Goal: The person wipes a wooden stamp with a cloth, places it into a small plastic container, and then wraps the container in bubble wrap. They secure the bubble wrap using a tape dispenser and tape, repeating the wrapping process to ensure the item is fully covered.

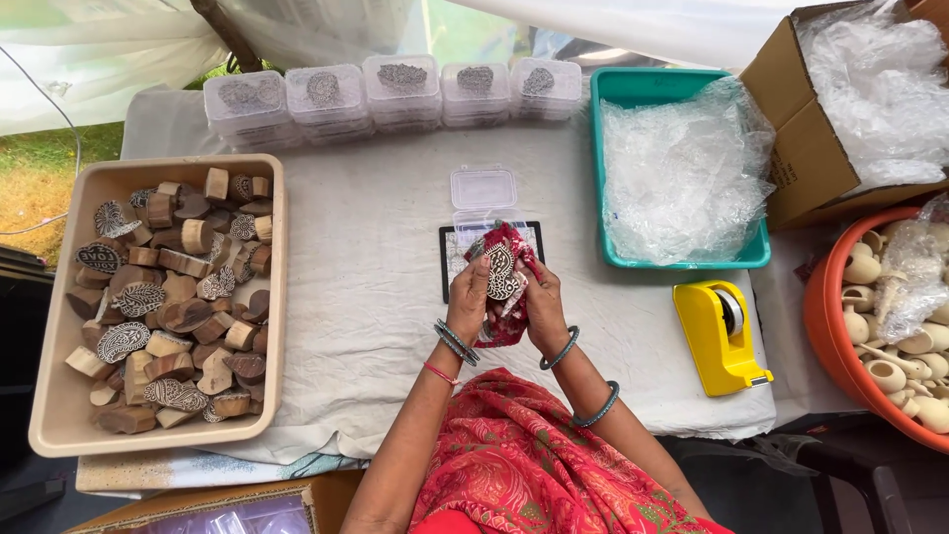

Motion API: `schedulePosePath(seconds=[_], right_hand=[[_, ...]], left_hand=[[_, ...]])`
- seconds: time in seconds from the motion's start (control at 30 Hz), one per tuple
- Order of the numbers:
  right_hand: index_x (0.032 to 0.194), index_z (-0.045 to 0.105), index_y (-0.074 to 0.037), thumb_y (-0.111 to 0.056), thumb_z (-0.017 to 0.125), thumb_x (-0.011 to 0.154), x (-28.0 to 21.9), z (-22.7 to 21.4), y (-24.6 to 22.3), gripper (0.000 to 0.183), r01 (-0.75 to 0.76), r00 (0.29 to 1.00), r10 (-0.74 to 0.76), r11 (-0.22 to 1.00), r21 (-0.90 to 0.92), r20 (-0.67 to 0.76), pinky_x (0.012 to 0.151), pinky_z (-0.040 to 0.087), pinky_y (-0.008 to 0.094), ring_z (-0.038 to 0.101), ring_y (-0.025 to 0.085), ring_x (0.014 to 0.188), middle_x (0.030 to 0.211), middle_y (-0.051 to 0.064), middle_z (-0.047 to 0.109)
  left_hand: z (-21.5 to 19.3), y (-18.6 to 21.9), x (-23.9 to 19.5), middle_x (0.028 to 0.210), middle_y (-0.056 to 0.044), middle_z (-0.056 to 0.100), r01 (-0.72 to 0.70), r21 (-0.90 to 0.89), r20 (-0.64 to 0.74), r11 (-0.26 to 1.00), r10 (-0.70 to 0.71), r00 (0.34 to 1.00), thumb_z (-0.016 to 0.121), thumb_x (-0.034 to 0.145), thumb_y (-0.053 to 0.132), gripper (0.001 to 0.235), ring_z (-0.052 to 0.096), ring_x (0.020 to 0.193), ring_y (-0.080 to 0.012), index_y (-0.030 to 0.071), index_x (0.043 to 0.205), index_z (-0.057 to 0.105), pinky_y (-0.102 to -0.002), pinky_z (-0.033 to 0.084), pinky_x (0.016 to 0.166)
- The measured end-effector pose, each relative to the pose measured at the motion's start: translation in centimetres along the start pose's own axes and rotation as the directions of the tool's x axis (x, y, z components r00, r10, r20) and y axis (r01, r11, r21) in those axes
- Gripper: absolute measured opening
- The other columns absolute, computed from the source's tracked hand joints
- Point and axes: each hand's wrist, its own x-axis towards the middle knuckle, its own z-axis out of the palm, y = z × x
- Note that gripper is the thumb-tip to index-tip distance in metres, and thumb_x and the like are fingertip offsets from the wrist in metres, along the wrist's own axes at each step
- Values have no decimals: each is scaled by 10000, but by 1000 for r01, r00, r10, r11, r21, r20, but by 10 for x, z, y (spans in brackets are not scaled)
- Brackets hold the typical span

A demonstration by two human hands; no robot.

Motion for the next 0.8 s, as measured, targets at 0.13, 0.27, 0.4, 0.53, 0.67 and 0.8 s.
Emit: schedulePosePath(seconds=[0.13,0.27,0.4,0.53,0.67,0.8], right_hand=[[1166,694,2,-140,600,1037,-20,-16,11,214,45,999,-42,979,-200,20,716,519,249,629,67,816,957,-3,714],[1030,732,-1,-140,699,978,-28,-43,-3,152,210,976,-104,677,-705,190,685,496,239,600,69,756,839,11,673],[1079,735,-50,-148,674,973,-28,-27,-52,157,79,994,-110,844,-531,-26,742,527,282,624,87,839,934,35,709],[1141,725,-58,-133,663,953,-28,-15,-71,211,353,933,-217,717,-601,288,889,544,330,652,165,1016,1144,65,714],[1168,745,-103,-139,695,859,-34,8,-86,316,605,790,-30,200,-771,612,890,543,371,640,246,1035,1270,42,697],[1159,735,-129,-196,705,841,-35,14,-89,326,648,760,75,-18,-761,645,799,561,394,649,265,985,1271,16,693]], left_hand=[[-15,-14,2,1041,-3,748,27,-212,-123,977,-54,991,672,977,373,376,693,869,-55,96,1227,626,-213,570,750],[-44,-36,2,954,-35,744,160,-329,-141,931,-216,966,791,919,298,388,678,761,-100,18,1161,673,-254,565,642],[-44,-22,-15,1016,4,756,199,-106,7,974,-200,980,844,866,255,552,681,830,-65,-12,1309,651,-252,567,677],[-16,42,-34,963,-32,754,69,344,99,936,-109,989,883,790,211,868,684,794,-119,63,1511,422,-296,587,689],[-14,53,-43,929,-126,747,-237,757,273,608,34,961,876,757,162,1208,714,792,-280,183,1640,52,-389,587,706],[-14,54,-41,927,-152,722,-364,811,373,458,76,925,872,752,153,1249,716,804,-344,201,1641,-5,-439,576,694]])
